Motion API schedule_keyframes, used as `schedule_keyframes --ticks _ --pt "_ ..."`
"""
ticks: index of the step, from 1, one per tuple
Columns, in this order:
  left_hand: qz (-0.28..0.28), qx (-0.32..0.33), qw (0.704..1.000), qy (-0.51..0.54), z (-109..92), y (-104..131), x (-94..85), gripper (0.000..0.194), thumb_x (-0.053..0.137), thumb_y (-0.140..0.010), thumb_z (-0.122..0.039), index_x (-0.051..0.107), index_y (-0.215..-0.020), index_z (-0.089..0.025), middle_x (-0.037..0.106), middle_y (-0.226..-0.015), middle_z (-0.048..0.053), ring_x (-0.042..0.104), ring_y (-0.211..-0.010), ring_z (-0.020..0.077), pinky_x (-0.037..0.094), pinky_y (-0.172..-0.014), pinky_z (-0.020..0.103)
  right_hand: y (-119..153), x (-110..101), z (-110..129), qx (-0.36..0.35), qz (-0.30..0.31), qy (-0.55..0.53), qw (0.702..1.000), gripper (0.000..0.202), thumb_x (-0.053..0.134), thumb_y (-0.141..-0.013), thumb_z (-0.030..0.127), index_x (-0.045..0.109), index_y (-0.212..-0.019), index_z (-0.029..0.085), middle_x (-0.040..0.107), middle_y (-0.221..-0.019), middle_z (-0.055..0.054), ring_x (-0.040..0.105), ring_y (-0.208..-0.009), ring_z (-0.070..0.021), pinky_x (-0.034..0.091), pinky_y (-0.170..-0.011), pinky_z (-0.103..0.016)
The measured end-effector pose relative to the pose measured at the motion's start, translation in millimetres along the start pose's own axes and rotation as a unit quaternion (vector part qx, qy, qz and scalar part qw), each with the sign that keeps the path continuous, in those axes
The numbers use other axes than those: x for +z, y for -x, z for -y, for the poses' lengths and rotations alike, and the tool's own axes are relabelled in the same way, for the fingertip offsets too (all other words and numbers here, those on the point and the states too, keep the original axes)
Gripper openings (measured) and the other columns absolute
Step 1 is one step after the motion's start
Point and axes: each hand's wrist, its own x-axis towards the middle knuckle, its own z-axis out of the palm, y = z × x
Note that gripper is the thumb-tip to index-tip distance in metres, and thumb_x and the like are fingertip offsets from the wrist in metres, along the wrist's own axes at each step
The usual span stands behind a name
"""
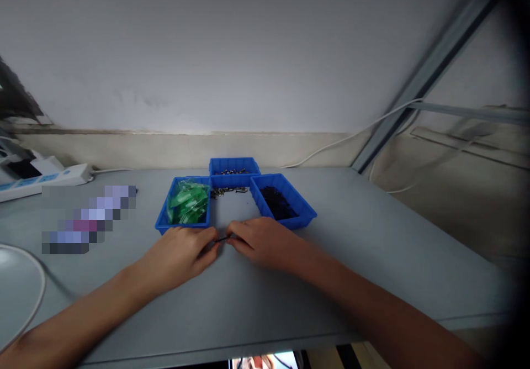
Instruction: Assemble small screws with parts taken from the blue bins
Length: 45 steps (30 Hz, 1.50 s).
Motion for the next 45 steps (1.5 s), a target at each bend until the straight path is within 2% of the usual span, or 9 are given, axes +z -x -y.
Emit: schedule_keyframes --ticks 5,14,23,29,35,40,45 --pt "0.001 0.013 1.0 0.008 -0.9 0.3 -2.0 0.023 0.036 -0.09 -0.028 0.056 -0.086 -0.018 0.062 -0.07 0.001 0.06 -0.062 0.0155 0.039 -0.053 0.024 -0.9 -1.5 2.7 0.005 0.014 -0.004 1.0 0.016 0.042 -0.087 0.026 0.054 -0.082 0.016 0.062 -0.073 -0.002 0.056 -0.064 -0.0141 0.03 -0.055 -0.025" --pt "-0.037 0.101 0.994 0.022 -1.2 5.4 1.2 0.029 0.03 -0.094 -0.029 0.057 -0.09 -0.018 0.063 -0.074 0.002 0.061 -0.067 0.015 0.043 -0.06 0.026 0.4 -4.1 7.3 -0.025 0.033 -0.054 0.998 0.021 0.041 -0.089 0.029 0.055 -0.081 0.016 0.063 -0.075 -0.003 0.056 -0.065 -0.014 0.034 -0.058 -0.024" --pt "-0.005 0.034 0.999 -0.026 0.4 2.8 -0.8 0.024 0.036 -0.09 -0.029 0.053 -0.077 -0.017 0.059 -0.063 0.001 0.058 -0.056 0.0155 0.035 -0.048 0.024 0.7 -3.1 0.7 0.02 0.012 -0.057 0.998 0.015 0.048 -0.084 0.031 0.051 -0.08 0.017 0.059 -0.067 -0.001 0.053 -0.061 -0.0135 0.028 -0.052 -0.023" --pt "0.02 0.039 0.999 -0.03 2.7 0.7 3.9 0.023 0.037 -0.09 -0.028 0.056 -0.082 -0.018 0.062 -0.067 0.002 0.061 -0.06 0.0174 0.035 -0.05 0.025 1.3 -8.4 6.1 0.031 0.017 -0.138 0.99 0.012 0.052 -0.081 0.029 0.05 -0.081 0.018 0.058 -0.065 0.001 0.05 -0.058 -0.0105 0.029 -0.052 -0.022" --pt "0.043 0.033 0.998 -0.033 2.2 -0.3 4.0 0.023 0.038 -0.09 -0.029 0.057 -0.085 -0.018 0.064 -0.07 0.002 0.062 -0.062 0.0183 0.036 -0.051 0.025 2.1 -10.5 8.1 0.02 0.034 -0.169 0.985 0.012 0.051 -0.081 0.03 0.05 -0.084 0.019 0.058 -0.066 0.002 0.05 -0.058 -0.0105 0.029 -0.052 -0.021" --pt "0.033 0.027 0.998 -0.036 4.2 0.1 5.4 0.021 0.038 -0.09 -0.031 0.056 -0.088 -0.019 0.064 -0.07 0.001 0.062 -0.064 0.0186 0.036 -0.051 0.025 2.2 -9.4 7.3 0.017 0.032 -0.14 0.99 0.009 0.048 -0.077 0.019 0.049 -0.086 0.018 0.056 -0.064 0.002 0.05 -0.058 -0.0103 0.028 -0.051 -0.021" --pt "0.016 0.017 0.999 -0.042 3.7 1.1 4.1 0.026 0.037 -0.091 -0.033 0.054 -0.08 -0.018 0.062 -0.066 0.0 0.061 -0.059 0.0167 0.034 -0.049 0.024 1.6 -5.9 3.9 0.024 0.033 -0.085 0.996 0.009 0.049 -0.078 0.02 0.051 -0.086 0.017 0.058 -0.064 0.0 0.051 -0.058 -0.0117 0.026 -0.051 -0.022"
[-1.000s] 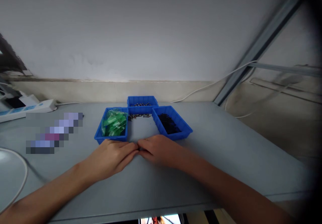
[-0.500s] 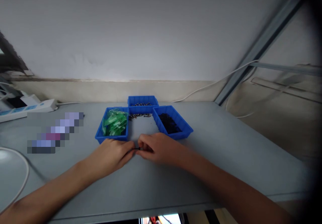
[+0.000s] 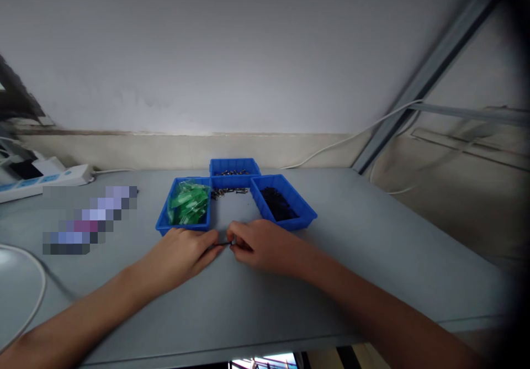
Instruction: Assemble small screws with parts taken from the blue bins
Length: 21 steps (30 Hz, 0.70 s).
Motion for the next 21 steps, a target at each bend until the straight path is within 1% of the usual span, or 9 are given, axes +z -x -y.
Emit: schedule_keyframes --ticks 4,8,11,14,16,19,21 --pt "-0.009 -0.01 1.0 -0.005 -1.2 0.1 -3.0 0.028 0.035 -0.091 -0.034 0.053 -0.078 -0.018 0.061 -0.066 0.0 0.06 -0.059 0.0171 0.034 -0.05 0.025 -0.1 0.4 -0.1 -0.004 0.0 0.047 0.999 0.013 0.045 -0.084 0.025 0.054 -0.081 0.016 0.06 -0.066 -0.002 0.051 -0.058 -0.0128 0.026 -0.052 -0.024" --pt "-0.031 0.004 0.999 0.016 -1.3 0.8 -3.0 0.028 0.034 -0.092 -0.033 0.054 -0.08 -0.018 0.06 -0.067 0.0 0.06 -0.062 0.016 0.037 -0.052 0.025 -0.5 0.7 2.5 -0.02 0.003 0.049 0.999 0.019 0.039 -0.087 0.023 0.056 -0.082 0.015 0.061 -0.069 -0.003 0.052 -0.059 -0.0125 0.028 -0.054 -0.024" --pt "-0.052 0.055 0.996 0.04 -1.8 2.0 -1.9 0.028 0.032 -0.093 -0.031 0.055 -0.084 -0.018 0.06 -0.07 0.0 0.059 -0.064 0.0144 0.04 -0.056 0.025 -1.1 2.9 3.3 -0.035 0.008 0.034 0.999 0.02 0.038 -0.088 0.023 0.056 -0.083 0.015 0.063 -0.072 -0.004 0.054 -0.061 -0.0129 0.03 -0.056 -0.024" --pt "-0.07 0.115 0.99 0.039 -2.3 2.6 -1.6 0.029 0.031 -0.094 -0.03 0.057 -0.089 -0.018 0.059 -0.072 0.001 0.058 -0.065 0.014 0.042 -0.058 0.025 -1.5 5.6 3.0 -0.04 0.021 0.024 0.999 0.017 0.041 -0.086 0.023 0.055 -0.082 0.015 0.063 -0.073 -0.004 0.054 -0.062 -0.0133 0.032 -0.056 -0.024" --pt "-0.076 0.131 0.988 0.036 -2.4 2.5 -2.0 0.029 0.031 -0.094 -0.028 0.057 -0.09 -0.017 0.059 -0.072 0.001 0.057 -0.064 0.0138 0.042 -0.058 0.026 -1.4 6.5 2.7 -0.041 0.028 0.022 0.999 0.016 0.041 -0.085 0.023 0.055 -0.082 0.015 0.063 -0.073 -0.004 0.054 -0.061 -0.0134 0.032 -0.055 -0.024" --pt "-0.078 0.125 0.988 0.038 -2.5 2.5 -2.6 0.027 0.031 -0.094 -0.027 0.057 -0.09 -0.018 0.058 -0.073 0.0 0.056 -0.064 0.0136 0.041 -0.058 0.026 -0.5 5.9 2.2 -0.038 0.022 0.023 0.999 0.017 0.041 -0.086 0.024 0.054 -0.082 0.015 0.062 -0.071 -0.004 0.054 -0.061 -0.0136 0.031 -0.055 -0.024" --pt "-0.074 0.105 0.991 0.032 -2.7 2.6 -2.9 0.026 0.033 -0.093 -0.028 0.056 -0.085 -0.018 0.057 -0.07 0.0 0.057 -0.063 0.0139 0.04 -0.056 0.026 0.4 4.8 1.5 -0.03 0.014 0.022 0.999 0.016 0.042 -0.085 0.025 0.054 -0.081 0.015 0.061 -0.07 -0.003 0.054 -0.061 -0.0137 0.03 -0.054 -0.024"
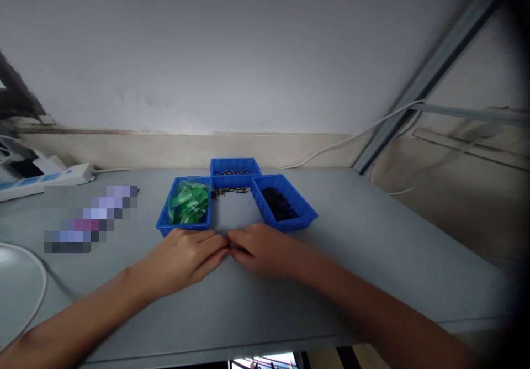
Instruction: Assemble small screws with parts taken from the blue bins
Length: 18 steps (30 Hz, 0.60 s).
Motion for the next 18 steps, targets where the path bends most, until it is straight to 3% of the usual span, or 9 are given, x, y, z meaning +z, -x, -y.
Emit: schedule_keyframes --ticks 3,9,18 --pt "0.02 -0.032 0.999 -0.015 0.0 -0.4 -0.2 0.024 0.036 -0.091 -0.028 0.052 -0.076 -0.018 0.056 -0.066 -0.002 0.057 -0.059 0.0145 0.036 -0.052 0.026 0.9 -1.7 -1.7 0.023 -0.007 -0.016 1.0 0.014 0.047 -0.082 0.027 0.053 -0.079 0.016 0.06 -0.07 -0.002 0.053 -0.062 -0.0132 0.029 -0.054 -0.024" --pt "0.053 -0.063 0.996 -0.031 2.0 -1.0 1.0 0.02 0.038 -0.09 -0.028 0.052 -0.078 -0.019 0.059 -0.064 -0.002 0.058 -0.056 0.015 0.031 -0.048 0.025 0.2 -4.8 -2.0 0.051 -0.01 -0.031 0.998 0.008 0.05 -0.079 0.023 0.052 -0.077 0.016 0.057 -0.066 0.001 0.048 -0.058 -0.0103 0.026 -0.053 -0.023" --pt "0.052 -0.077 0.995 -0.046 1.3 -1.5 -1.8 0.026 0.033 -0.091 -0.028 0.051 -0.075 -0.018 0.059 -0.063 0.0 0.058 -0.056 0.016 0.033 -0.048 0.025 0.6 -4.8 0.1 0.051 -0.018 -0.004 0.999 0.015 0.045 -0.085 0.029 0.051 -0.078 0.016 0.059 -0.068 -0.002 0.052 -0.062 -0.0129 0.027 -0.054 -0.024"
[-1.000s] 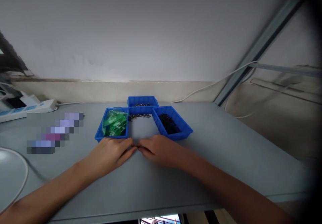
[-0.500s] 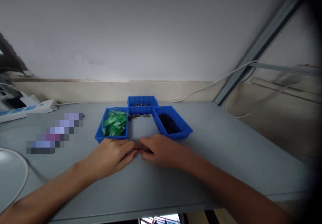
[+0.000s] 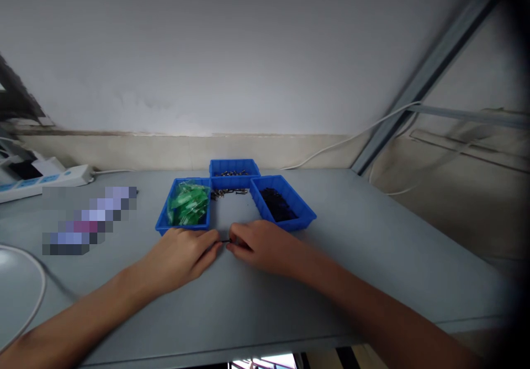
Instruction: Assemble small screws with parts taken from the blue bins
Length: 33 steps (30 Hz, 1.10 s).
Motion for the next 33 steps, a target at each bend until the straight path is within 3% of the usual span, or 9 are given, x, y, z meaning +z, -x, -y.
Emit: schedule_keyframes --ticks 8,20,26,33 --pt "0.014 -0.013 1.0 -0.003 -0.5 -0.8 1.0 0.026 0.032 -0.091 -0.029 0.052 -0.079 -0.018 0.061 -0.065 0.001 0.059 -0.057 0.0173 0.034 -0.048 0.025 -2.2 3.3 -1.4 -0.004 -0.011 0.046 0.999 0.016 0.043 -0.086 0.027 0.052 -0.078 0.016 0.057 -0.065 -0.001 0.049 -0.057 -0.0116 0.023 -0.053 -0.025" --pt "0.027 0.002 1.0 0.017 2.4 -1.0 7.2 0.025 0.034 -0.091 -0.03 0.055 -0.085 -0.018 0.062 -0.067 0.002 0.06 -0.058 0.016 0.035 -0.049 0.024 -1.7 -4.6 6.4 -0.024 -0.008 -0.041 0.999 0.016 0.046 -0.085 0.03 0.05 -0.077 0.017 0.055 -0.065 0.001 0.048 -0.058 -0.01 0.024 -0.051 -0.022" --pt "0.01 -0.008 0.999 0.038 0.0 -1.1 3.3 0.02 0.037 -0.088 -0.027 0.052 -0.078 -0.017 0.059 -0.063 0.0 0.058 -0.055 0.0145 0.034 -0.047 0.023 -1.4 -1.7 3.7 -0.019 -0.011 0.001 1.0 0.006 0.048 -0.081 0.022 0.05 -0.078 0.017 0.056 -0.063 0.001 0.048 -0.056 -0.0108 0.024 -0.051 -0.023" --pt "-0.025 -0.012 0.995 0.1 -1.7 0.2 -2.5 0.02 0.037 -0.089 -0.027 0.052 -0.08 -0.017 0.056 -0.068 0.0 0.056 -0.06 0.0124 0.038 -0.052 0.023 -2.7 3.3 3.9 -0.025 0.004 0.032 0.999 0.018 0.038 -0.088 0.023 0.053 -0.082 0.016 0.061 -0.071 -0.002 0.053 -0.061 -0.0128 0.027 -0.054 -0.025"
